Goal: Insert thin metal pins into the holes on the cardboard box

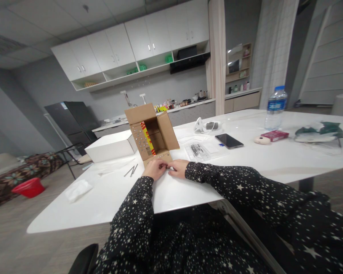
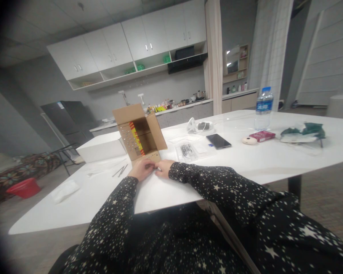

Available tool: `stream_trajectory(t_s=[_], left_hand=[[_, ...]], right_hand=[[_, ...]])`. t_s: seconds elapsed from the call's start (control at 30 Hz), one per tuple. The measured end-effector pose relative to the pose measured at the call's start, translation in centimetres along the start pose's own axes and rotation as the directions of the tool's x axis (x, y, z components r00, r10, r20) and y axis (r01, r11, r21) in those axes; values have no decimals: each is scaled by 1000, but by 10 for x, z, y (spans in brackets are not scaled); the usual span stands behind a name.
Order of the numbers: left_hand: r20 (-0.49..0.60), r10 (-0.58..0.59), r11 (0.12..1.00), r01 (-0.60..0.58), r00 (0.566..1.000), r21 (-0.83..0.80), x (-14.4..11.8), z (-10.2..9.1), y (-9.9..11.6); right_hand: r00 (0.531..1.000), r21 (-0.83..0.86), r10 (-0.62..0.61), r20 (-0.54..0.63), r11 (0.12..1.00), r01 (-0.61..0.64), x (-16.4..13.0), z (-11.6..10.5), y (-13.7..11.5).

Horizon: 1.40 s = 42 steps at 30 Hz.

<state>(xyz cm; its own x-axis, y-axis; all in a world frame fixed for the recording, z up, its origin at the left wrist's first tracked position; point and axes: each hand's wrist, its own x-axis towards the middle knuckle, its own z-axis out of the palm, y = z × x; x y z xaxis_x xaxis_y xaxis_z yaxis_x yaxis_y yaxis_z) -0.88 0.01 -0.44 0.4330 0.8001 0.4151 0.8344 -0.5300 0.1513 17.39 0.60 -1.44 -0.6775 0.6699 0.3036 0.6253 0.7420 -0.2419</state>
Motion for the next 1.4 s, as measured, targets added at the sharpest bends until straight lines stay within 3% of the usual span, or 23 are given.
stream_trajectory(t_s=[0.27, 0.57, 1.13, 1.4], left_hand=[[-73, -47, 998, 50, 996, 31, 0, -4, 5], [-255, -263, 943, 304, 931, 138, -1, -5, 0], [-238, -266, 943, 304, 934, 137, 0, -4, -2], [-258, -252, 921, 313, 933, 232, 2, -2, 1]], right_hand=[[1000, 3, 24, 20, 1000, -24, -2, -4, -3], [999, 2, 29, 23, 1000, -29, -3, -6, -5], [999, 1, 29, 28, 1000, -29, -4, -7, -5], [999, 5, 40, 19, 999, -40, -4, -5, -5]])
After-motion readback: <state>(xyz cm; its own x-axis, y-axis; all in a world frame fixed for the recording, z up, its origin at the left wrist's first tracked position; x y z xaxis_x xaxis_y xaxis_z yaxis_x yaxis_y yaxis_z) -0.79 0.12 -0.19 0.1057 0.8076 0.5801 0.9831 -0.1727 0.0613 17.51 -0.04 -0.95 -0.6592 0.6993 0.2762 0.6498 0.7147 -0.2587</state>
